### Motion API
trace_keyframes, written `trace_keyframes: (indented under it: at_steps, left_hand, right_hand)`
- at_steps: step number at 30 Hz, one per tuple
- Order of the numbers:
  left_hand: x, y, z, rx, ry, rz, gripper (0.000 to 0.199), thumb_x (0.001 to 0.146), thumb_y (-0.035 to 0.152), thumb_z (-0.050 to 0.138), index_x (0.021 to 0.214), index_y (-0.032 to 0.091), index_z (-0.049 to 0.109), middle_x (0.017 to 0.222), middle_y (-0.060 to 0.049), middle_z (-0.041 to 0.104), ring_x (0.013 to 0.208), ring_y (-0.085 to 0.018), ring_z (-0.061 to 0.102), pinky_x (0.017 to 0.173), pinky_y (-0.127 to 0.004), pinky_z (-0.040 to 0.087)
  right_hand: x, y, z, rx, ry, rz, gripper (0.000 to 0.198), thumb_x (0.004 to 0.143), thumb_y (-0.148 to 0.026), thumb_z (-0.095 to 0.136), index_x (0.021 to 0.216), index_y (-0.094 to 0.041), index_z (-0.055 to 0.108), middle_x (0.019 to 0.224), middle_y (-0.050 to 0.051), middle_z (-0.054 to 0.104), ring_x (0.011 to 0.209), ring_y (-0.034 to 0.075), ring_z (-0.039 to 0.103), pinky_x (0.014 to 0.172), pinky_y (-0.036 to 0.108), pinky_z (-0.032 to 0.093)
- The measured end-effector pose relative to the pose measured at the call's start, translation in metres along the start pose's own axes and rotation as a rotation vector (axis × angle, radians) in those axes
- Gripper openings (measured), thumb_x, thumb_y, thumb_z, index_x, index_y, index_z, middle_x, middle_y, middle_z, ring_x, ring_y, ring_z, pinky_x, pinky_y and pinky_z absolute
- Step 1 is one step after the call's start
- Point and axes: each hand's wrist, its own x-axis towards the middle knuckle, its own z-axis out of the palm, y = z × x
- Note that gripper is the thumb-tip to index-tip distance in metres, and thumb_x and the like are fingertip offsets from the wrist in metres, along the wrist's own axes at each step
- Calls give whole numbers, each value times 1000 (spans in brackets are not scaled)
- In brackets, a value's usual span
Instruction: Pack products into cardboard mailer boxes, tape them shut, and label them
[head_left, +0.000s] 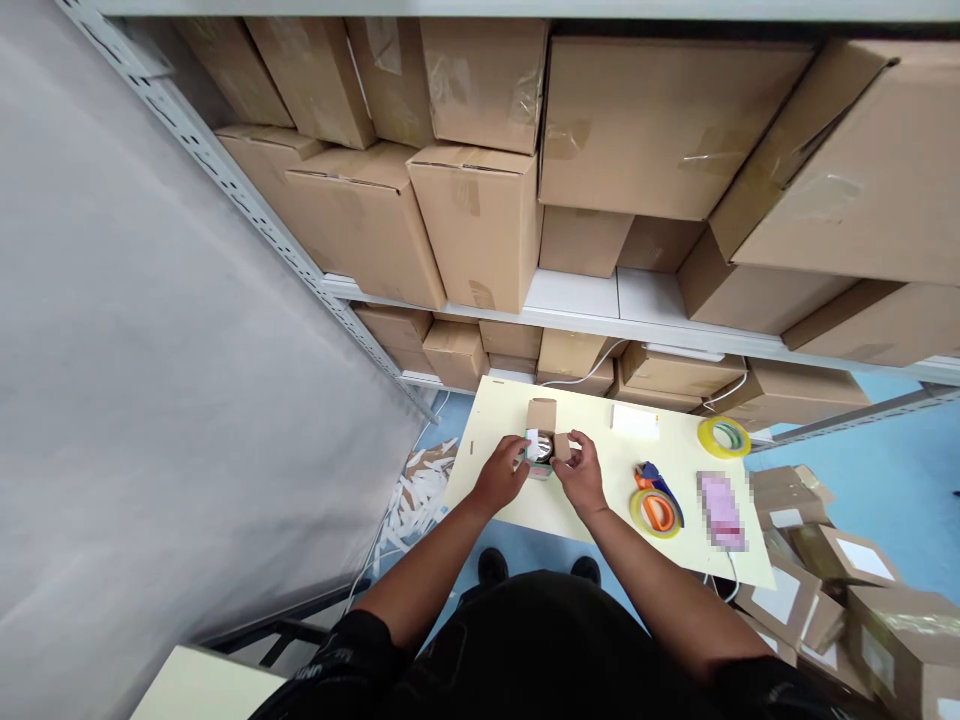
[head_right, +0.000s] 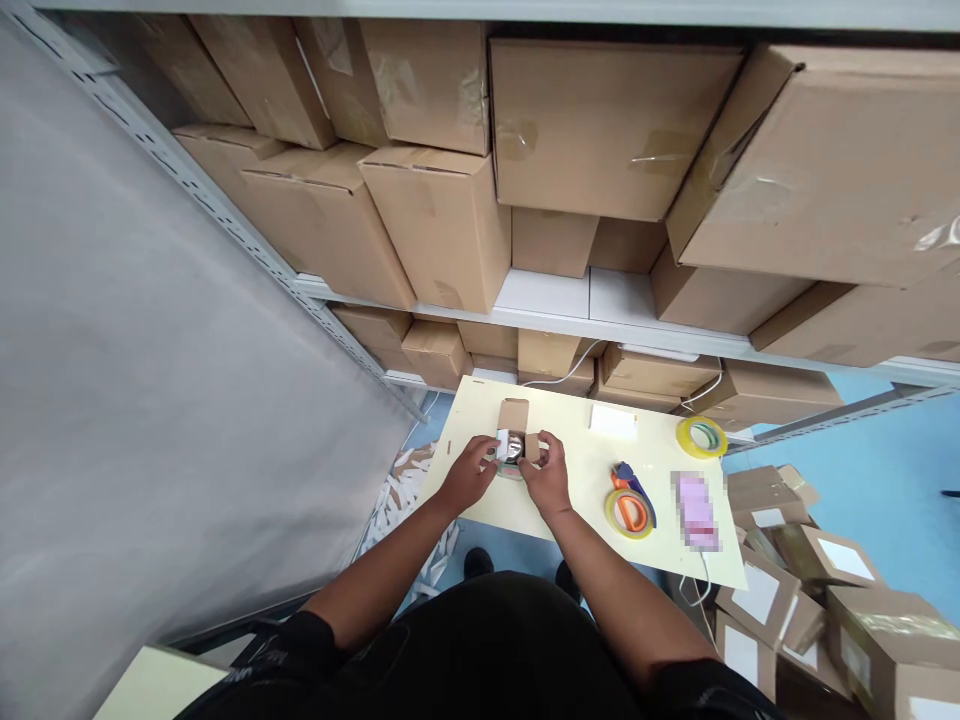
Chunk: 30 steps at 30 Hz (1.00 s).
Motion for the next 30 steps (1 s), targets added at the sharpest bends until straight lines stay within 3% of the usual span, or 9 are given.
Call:
trace_keyframes:
  at_steps: [4, 8, 12, 15, 17, 22, 26, 30]
  left_hand:
    - [4, -4, -3, 62, -22, 87, 30, 97, 24, 53, 125, 23, 65, 131, -10, 58, 121, -24, 60, 103, -41, 53]
    - [22, -4, -5, 17, 3, 22, 23, 92, 19, 57, 112, 21, 68, 125, -10, 59, 117, -24, 61, 103, -44, 52]
    - [46, -2, -9, -136, -7, -142, 77, 75, 9, 69, 147, 24, 46, 148, -13, 49, 132, -29, 53, 104, -46, 51]
    - [53, -2, -15, -202, -76, -84, 73, 72, 5, 65, 141, 26, 52, 147, -10, 50, 129, -26, 55, 103, -43, 51]
    - [49, -3, -17, -227, -49, -37, 58, 74, 5, 62, 128, 24, 58, 138, -8, 55, 122, -23, 59, 98, -38, 53]
    - [22, 0, -20, -210, 42, -77, 37, 77, 9, 63, 110, 23, 56, 114, -4, 63, 105, -19, 64, 93, -38, 56]
    - [7, 4, -22, -168, -27, 63, 44, 76, 8, 64, 117, 23, 60, 123, -7, 59, 121, -23, 59, 103, -43, 55]
    - [4, -1, -19, -166, -38, 82, 38, 82, 15, 69, 118, 22, 64, 125, -9, 57, 120, -22, 60, 100, -41, 58]
  right_hand:
    - [-2, -13, -5, -67, -69, -132, 55, 82, -29, 67, 135, -25, 54, 128, 8, 66, 107, 25, 66, 99, 47, 54]
    - [-7, -16, -9, -203, -214, -362, 54, 85, -21, 63, 139, -25, 57, 130, 10, 67, 125, 30, 58, 110, 53, 48]
    - [-6, -11, -10, -347, -262, -484, 52, 85, -19, 61, 137, -24, 61, 132, 10, 68, 131, 33, 52, 113, 58, 44]
    - [-3, -10, -11, -347, -271, -475, 53, 84, -15, 61, 136, -23, 60, 130, 11, 67, 130, 32, 53, 112, 56, 47]
    - [-3, -12, -12, -308, -261, -443, 51, 83, -13, 59, 134, -23, 60, 128, 12, 66, 127, 30, 55, 110, 54, 49]
    - [-8, -18, -10, -201, -200, -386, 41, 81, -13, 60, 121, -24, 57, 121, 10, 58, 115, 26, 59, 102, 48, 55]
    - [-8, -17, -8, -84, -153, -349, 42, 75, -11, 62, 114, -25, 54, 117, 7, 53, 109, 23, 59, 95, 43, 59]
    - [-4, -15, -7, -69, -164, -337, 38, 76, -10, 60, 111, -26, 55, 111, 5, 56, 103, 22, 61, 93, 42, 60]
